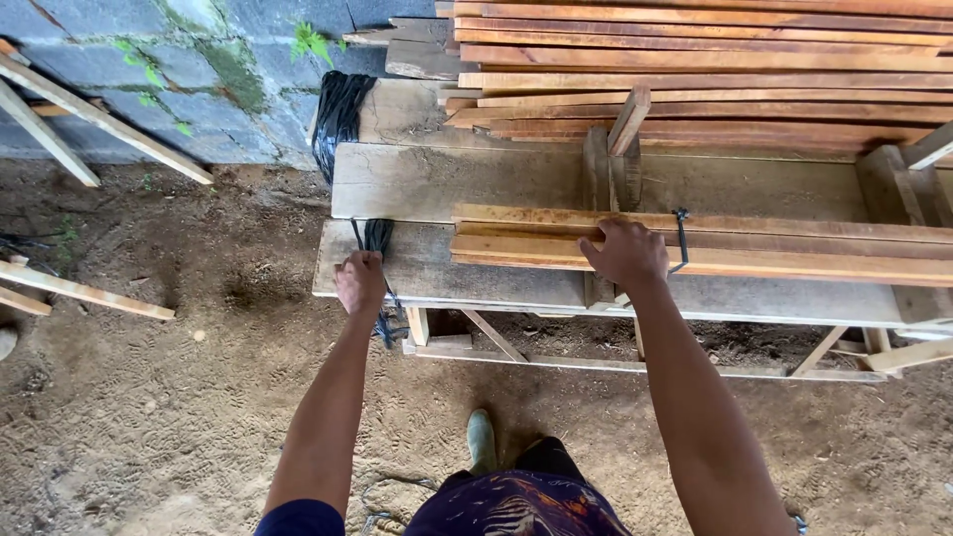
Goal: Gathering and tying together thin wooden strips using rubber bands on a workbench.
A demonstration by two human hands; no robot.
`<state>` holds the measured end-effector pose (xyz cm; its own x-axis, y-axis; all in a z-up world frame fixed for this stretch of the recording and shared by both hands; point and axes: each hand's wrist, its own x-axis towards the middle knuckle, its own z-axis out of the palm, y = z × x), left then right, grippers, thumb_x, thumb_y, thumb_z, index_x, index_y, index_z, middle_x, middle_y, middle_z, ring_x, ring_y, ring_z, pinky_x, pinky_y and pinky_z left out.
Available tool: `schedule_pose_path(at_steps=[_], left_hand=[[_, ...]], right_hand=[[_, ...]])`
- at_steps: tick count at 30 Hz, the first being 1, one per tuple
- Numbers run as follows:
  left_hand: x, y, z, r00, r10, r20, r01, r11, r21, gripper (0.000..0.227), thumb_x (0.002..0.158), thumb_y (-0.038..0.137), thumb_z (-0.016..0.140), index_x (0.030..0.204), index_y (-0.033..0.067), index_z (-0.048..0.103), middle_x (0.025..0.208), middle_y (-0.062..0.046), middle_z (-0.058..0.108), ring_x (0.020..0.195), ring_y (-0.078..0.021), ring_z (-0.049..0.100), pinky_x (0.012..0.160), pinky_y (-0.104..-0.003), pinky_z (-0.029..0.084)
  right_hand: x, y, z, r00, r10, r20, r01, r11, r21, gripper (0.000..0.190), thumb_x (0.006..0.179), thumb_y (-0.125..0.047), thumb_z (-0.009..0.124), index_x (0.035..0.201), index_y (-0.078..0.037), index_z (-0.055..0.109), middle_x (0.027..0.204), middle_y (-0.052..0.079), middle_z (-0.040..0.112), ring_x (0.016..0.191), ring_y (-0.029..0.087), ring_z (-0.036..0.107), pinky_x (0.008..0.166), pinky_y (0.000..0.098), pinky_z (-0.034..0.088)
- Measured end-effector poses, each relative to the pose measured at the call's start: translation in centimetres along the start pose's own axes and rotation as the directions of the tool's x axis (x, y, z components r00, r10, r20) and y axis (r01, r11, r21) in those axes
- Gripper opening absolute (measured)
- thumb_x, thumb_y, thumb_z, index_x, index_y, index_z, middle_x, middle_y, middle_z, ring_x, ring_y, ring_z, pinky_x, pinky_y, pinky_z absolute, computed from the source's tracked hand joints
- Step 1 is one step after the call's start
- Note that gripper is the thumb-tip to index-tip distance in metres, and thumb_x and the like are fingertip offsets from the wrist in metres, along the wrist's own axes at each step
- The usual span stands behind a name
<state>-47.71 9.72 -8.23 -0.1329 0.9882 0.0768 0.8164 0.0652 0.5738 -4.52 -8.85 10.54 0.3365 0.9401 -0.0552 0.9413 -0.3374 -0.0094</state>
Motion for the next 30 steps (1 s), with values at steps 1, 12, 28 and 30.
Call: schedule_pose_path(at_steps=[1,12,28,30], left_hand=[[-0.2,0.2,-0.2,1.0,0.001,0.002,-0.001,1.0,0.001,0.031,0.098,0.048,0.057,0.094,0.0222,0.073,0.094,-0.007,0.072,0.103,-0.0343,0.067,0.092,-0.052,0.051],[-4.5,2.8,-4.0,0.994,-0.04,0.106,0.026,0.991,0.132,0.032,0.105,0.044,0.045,0.105,0.0238,0.07,0.102,-0.01,0.078,0.112,-0.0301,0.068,0.104,-0.048,0.038],[-13.9,8.0,-5.3,0.965,-0.081,0.248,0.125,0.978,-0.167,0.037,0.103,0.052,0.051,0.106,0.0226,0.072,0.086,-0.01,0.078,0.101,-0.0406,0.072,0.092,-0.056,0.051],[-15.2,8.7,-4.5,0.963,-0.07,0.262,0.149,0.944,-0.293,0.033,0.106,0.047,0.054,0.109,0.0204,0.074,0.078,-0.003,0.077,0.085,-0.0268,0.076,0.084,-0.044,0.054]], right_hand=[[-0.1,0.1,0.0,1.0,0.001,0.001,-0.001,1.0,0.001,0.061,0.1,-0.063,0.048,0.135,-0.019,0.071,0.12,0.009,0.076,0.114,0.032,0.071,0.09,0.0494,0.058],[-0.1,-0.3,-0.7,1.0,-0.01,0.024,0.011,1.0,-0.01,0.063,0.1,-0.066,0.048,0.136,-0.019,0.07,0.117,0.01,0.077,0.113,0.032,0.072,0.09,0.0503,0.059],[-1.2,0.6,-0.6,0.993,-0.075,-0.088,0.089,0.981,0.172,0.054,0.1,-0.06,0.054,0.125,-0.018,0.076,0.107,0.012,0.078,0.102,0.036,0.075,0.089,0.053,0.059],[-1.4,0.8,0.0,0.992,-0.078,-0.099,0.103,0.955,0.278,0.057,0.101,-0.066,0.054,0.128,-0.02,0.075,0.111,0.008,0.077,0.105,0.034,0.074,0.097,0.0532,0.053]])
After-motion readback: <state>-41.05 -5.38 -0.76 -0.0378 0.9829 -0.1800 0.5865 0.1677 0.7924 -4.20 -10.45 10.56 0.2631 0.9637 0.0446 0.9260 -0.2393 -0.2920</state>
